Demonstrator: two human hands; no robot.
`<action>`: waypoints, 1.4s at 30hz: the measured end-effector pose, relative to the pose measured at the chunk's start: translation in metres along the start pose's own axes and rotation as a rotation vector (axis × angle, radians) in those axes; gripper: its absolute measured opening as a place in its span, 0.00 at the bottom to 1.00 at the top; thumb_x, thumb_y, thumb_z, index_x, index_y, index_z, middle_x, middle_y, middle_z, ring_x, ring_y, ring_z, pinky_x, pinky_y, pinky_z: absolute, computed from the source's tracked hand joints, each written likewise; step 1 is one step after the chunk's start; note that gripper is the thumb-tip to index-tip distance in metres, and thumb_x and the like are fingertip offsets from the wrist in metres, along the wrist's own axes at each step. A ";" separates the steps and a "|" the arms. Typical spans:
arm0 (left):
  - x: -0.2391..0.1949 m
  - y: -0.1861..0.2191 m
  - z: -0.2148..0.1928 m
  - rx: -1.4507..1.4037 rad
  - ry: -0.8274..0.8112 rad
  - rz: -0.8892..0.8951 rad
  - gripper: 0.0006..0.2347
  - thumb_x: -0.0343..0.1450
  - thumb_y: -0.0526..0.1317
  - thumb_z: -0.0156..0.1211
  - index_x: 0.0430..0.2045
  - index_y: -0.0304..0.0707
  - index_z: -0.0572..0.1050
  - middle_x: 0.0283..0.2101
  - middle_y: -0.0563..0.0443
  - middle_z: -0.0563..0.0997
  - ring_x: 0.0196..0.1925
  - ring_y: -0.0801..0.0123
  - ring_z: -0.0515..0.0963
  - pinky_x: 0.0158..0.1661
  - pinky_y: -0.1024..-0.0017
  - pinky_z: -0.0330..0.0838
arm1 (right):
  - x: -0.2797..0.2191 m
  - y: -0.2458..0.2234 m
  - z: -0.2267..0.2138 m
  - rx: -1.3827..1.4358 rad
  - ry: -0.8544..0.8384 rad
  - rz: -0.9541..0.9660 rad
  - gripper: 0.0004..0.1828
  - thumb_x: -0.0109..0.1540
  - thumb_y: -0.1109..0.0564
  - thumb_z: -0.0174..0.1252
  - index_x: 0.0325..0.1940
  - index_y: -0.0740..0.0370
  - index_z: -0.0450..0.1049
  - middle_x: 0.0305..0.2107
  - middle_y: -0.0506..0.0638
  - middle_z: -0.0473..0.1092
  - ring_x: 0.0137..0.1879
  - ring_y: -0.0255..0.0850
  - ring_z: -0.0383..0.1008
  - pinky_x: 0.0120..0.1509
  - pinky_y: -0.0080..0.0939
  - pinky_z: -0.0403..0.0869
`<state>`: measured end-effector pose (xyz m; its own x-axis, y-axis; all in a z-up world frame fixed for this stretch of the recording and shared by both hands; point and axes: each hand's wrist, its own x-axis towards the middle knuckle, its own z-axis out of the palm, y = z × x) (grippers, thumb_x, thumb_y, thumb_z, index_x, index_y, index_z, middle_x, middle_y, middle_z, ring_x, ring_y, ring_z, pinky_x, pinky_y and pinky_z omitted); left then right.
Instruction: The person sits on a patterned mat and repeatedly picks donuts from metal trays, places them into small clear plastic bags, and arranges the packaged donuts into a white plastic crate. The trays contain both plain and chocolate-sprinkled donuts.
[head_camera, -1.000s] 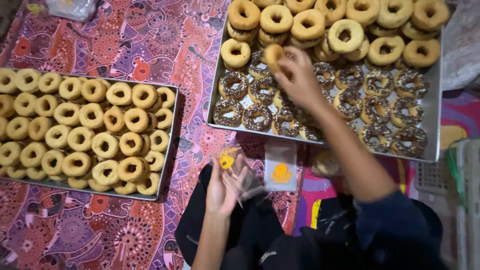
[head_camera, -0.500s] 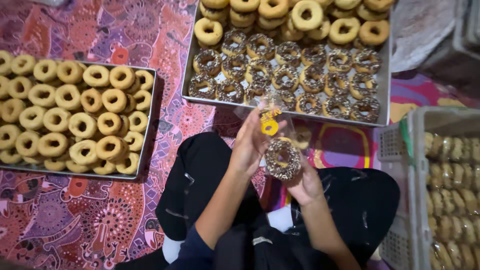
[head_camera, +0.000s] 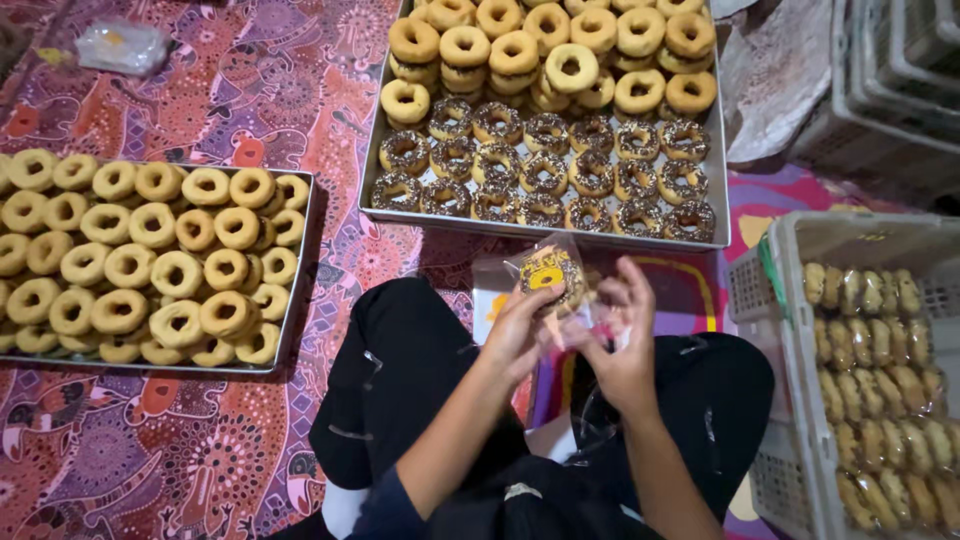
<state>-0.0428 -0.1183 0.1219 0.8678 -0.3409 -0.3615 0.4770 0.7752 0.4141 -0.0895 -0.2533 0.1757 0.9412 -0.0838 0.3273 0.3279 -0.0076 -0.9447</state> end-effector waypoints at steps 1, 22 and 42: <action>-0.003 0.000 -0.005 0.111 0.027 -0.008 0.30 0.70 0.34 0.62 0.64 0.45 0.51 0.49 0.46 0.79 0.50 0.59 0.82 0.49 0.58 0.79 | -0.002 -0.001 -0.005 -0.266 -0.043 -0.153 0.33 0.59 0.58 0.66 0.65 0.58 0.60 0.52 0.49 0.68 0.60 0.38 0.70 0.62 0.41 0.73; -0.130 0.036 0.035 1.532 -0.340 0.213 0.09 0.74 0.36 0.53 0.37 0.34 0.81 0.33 0.41 0.83 0.39 0.59 0.85 0.43 0.65 0.77 | 0.014 -0.047 -0.073 -1.220 -0.612 -0.654 0.09 0.50 0.54 0.68 0.28 0.54 0.74 0.25 0.51 0.71 0.30 0.49 0.73 0.33 0.52 0.70; -0.137 0.055 0.027 1.423 -0.385 0.195 0.12 0.75 0.36 0.48 0.48 0.34 0.79 0.43 0.42 0.85 0.48 0.63 0.85 0.50 0.70 0.77 | 0.010 -0.034 -0.067 -1.110 -0.789 -0.582 0.06 0.50 0.56 0.67 0.28 0.55 0.77 0.25 0.49 0.73 0.33 0.48 0.76 0.35 0.51 0.71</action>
<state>-0.1317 -0.0434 0.2169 0.8067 -0.5878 -0.0618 -0.1130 -0.2561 0.9600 -0.0964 -0.3205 0.2094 0.6217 0.7457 0.2397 0.7793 -0.6197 -0.0933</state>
